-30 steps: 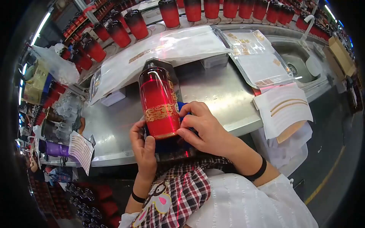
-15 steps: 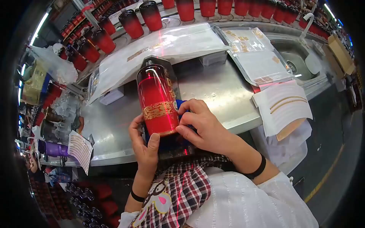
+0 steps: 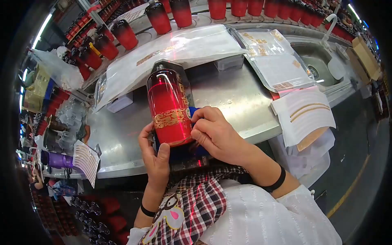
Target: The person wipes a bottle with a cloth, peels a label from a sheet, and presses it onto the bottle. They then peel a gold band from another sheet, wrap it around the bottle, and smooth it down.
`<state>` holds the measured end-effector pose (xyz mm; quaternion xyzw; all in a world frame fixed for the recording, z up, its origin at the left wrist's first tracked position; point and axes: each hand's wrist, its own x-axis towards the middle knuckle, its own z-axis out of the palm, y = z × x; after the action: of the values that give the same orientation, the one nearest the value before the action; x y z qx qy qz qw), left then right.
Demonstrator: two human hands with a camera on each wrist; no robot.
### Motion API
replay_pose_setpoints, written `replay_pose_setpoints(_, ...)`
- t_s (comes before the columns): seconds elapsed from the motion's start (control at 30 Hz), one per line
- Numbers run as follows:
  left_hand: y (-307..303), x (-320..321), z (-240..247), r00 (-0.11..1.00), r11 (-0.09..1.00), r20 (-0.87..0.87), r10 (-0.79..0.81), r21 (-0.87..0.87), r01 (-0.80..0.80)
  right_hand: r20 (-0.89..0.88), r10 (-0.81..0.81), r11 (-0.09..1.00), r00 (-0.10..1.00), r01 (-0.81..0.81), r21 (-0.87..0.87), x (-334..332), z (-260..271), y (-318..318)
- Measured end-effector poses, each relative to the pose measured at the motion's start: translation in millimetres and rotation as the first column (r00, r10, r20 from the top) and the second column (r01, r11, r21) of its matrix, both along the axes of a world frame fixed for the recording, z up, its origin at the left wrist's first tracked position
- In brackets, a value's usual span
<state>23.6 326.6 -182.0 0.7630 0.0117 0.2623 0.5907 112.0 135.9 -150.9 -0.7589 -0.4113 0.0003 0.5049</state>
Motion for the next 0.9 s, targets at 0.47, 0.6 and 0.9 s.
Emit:
replay_pose_setpoints(0.47, -0.2, -0.1, 0.9, 1.000, 1.000, -0.006, 0.008, 0.025, -0.008, -0.102, 0.048, 0.997, 0.994, -0.042, 0.061, -0.7, -0.1, -2.7)
replay_pose_setpoints(0.6, 0.6, 0.4, -1.8, 1.000, 1.000, -0.002, 0.010, 0.021, -0.010, -0.100, 0.045, 0.999, 0.994, -0.042, 0.025, -1.5, 2.6, -2.6)
replay_pose_setpoints(0.9, 0.8, 0.0, -0.2, 1.000, 0.999, -0.009, 0.015, 0.037, -0.015, -0.048, 0.008, 1.000, 0.999, -0.008, -0.003, -1.7, -0.5, -1.1)
